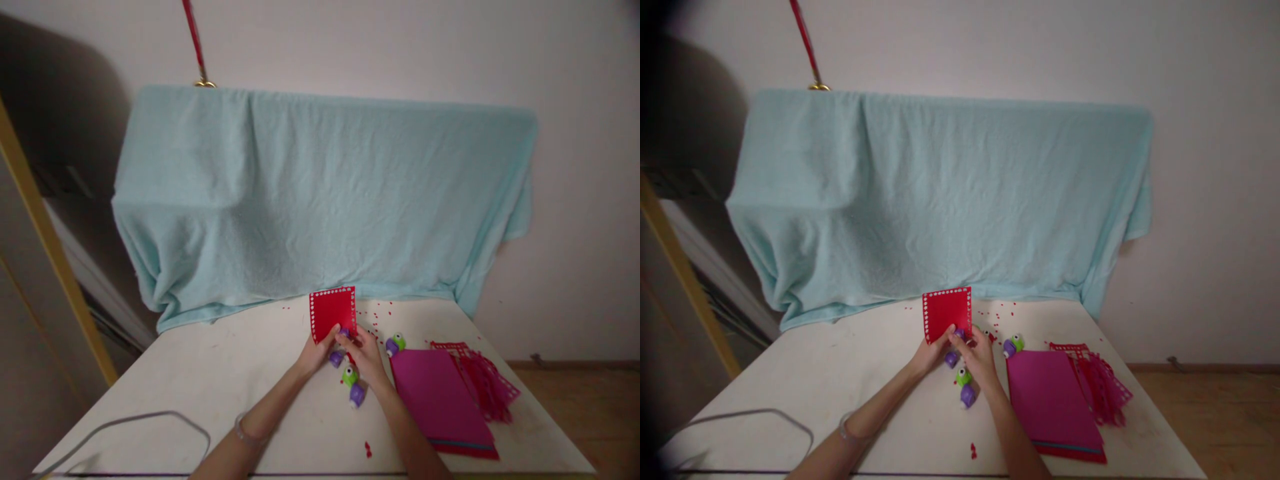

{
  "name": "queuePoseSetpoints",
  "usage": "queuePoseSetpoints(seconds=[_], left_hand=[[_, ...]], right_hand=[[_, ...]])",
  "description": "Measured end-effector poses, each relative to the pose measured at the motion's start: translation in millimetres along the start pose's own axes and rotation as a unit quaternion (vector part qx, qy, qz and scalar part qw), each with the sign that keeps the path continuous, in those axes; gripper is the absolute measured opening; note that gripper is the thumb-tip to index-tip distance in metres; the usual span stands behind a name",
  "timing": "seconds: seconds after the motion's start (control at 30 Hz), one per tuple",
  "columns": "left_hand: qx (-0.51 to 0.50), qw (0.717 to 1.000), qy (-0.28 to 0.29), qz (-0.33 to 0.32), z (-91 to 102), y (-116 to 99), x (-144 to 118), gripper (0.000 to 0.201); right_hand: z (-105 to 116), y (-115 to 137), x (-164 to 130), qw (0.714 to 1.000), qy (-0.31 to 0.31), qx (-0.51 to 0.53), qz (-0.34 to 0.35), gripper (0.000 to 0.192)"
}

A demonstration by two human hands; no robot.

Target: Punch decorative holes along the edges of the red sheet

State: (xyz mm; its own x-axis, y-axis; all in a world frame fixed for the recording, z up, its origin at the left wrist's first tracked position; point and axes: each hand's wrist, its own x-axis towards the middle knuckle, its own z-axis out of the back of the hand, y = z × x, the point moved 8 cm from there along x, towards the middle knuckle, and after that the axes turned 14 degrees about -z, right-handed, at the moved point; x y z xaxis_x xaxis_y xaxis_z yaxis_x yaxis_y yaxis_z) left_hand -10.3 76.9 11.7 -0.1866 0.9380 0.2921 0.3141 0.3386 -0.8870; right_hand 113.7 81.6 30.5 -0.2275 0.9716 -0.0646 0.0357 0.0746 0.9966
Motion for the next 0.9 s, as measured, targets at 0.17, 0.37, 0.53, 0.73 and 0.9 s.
queuePoseSetpoints(seconds=[0.17,0.37,0.53,0.73,0.9], left_hand=[[0.023,0.999,0.006,-0.024,-0.3,-1.8,0.3,0.042],[0.062,0.998,0.005,-0.020,2.8,-2.7,-0.2,0.045],[0.069,0.997,0.021,-0.034,1.5,-7.8,0.1,0.047],[0.068,0.995,0.044,-0.052,-7.8,-17.8,-0.8,0.051],[0.077,0.995,0.045,-0.046,-9.4,-19.5,-1.0,0.048]], right_hand=[[-1.4,6.0,-2.9,1.000,-0.001,0.006,0.000,0.037],[-0.5,7.0,-2.5,1.000,-0.002,0.002,0.004,0.038],[0.9,1.8,0.0,1.000,-0.013,0.001,0.001,0.038],[3.7,6.6,-4.5,0.999,-0.038,-0.011,0.022,0.032],[4.2,11.7,-6.9,0.999,-0.046,-0.018,0.023,0.034]])
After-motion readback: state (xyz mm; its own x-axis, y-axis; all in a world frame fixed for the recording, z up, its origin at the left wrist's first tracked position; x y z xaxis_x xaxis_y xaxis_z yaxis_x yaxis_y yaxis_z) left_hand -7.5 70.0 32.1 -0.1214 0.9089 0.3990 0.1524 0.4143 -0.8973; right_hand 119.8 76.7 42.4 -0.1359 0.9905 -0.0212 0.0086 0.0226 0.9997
